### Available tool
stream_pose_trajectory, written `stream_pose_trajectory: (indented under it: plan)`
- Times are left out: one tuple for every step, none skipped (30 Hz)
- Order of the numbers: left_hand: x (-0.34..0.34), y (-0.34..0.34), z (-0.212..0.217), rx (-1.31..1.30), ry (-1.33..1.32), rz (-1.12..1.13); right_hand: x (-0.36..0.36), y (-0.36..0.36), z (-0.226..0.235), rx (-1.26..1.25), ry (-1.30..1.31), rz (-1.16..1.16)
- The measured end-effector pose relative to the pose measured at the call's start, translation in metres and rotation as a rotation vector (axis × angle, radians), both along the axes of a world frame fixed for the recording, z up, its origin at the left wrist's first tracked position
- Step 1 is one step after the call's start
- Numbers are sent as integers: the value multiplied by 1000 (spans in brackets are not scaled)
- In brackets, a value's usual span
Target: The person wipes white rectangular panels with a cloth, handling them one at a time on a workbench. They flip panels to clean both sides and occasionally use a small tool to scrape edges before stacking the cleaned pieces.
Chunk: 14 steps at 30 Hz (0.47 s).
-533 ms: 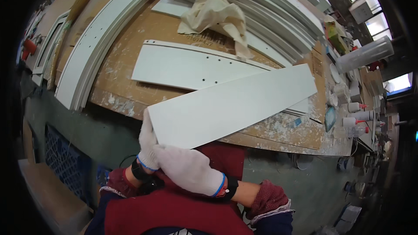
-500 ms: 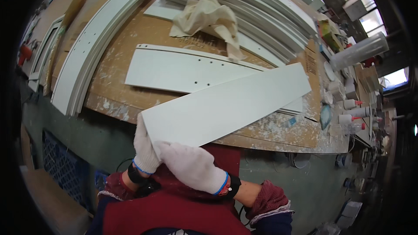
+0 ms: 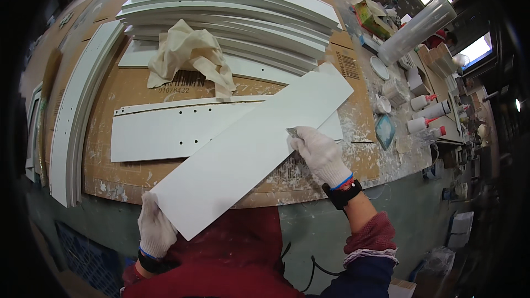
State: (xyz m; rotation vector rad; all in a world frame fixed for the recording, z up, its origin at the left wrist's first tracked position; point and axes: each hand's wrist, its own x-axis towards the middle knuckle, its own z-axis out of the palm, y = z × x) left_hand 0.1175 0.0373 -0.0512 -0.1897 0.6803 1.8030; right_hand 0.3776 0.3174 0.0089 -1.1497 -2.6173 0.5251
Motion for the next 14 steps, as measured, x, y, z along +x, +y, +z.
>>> stream_pose_trajectory:
  plan:
    - [2,1,5,-15,-13,-4,2,4,-3,63,-10,11]
    - [2,5,8,-92,114,-55,2,5,-5,68,-21,18]
    - [2,9,11,-169,241,-106,0,3,-5,73,-32,24]
    - [3,12,16,-245,367,-152,-2,3,-4,79,-44,35]
    - [6,24,33,-293,323,-120,-1,5,-1,70,-42,56]
    - [5,26,38,-314,344,-136,-2,8,2,60,-40,78]
    - [4,28,42,-337,370,-156,0,11,2,47,-33,95]
    - [3,29,43,-361,397,-175,4,19,0,90,-65,64]
    - [-2,26,37,-354,423,-159,12,34,0,130,-98,33]
    - [-6,26,38,-359,436,-145,21,48,-1,168,-135,-3]
    - [-9,26,41,-362,447,-128,33,67,-3,140,-120,-75]
    - [-12,26,42,-364,457,-111,48,89,-6,111,-106,-147]
    - [-16,24,40,-365,457,-135,59,106,-7,160,-102,-149]
    - [-19,23,38,-357,462,-143,72,123,-7,212,-97,-152]
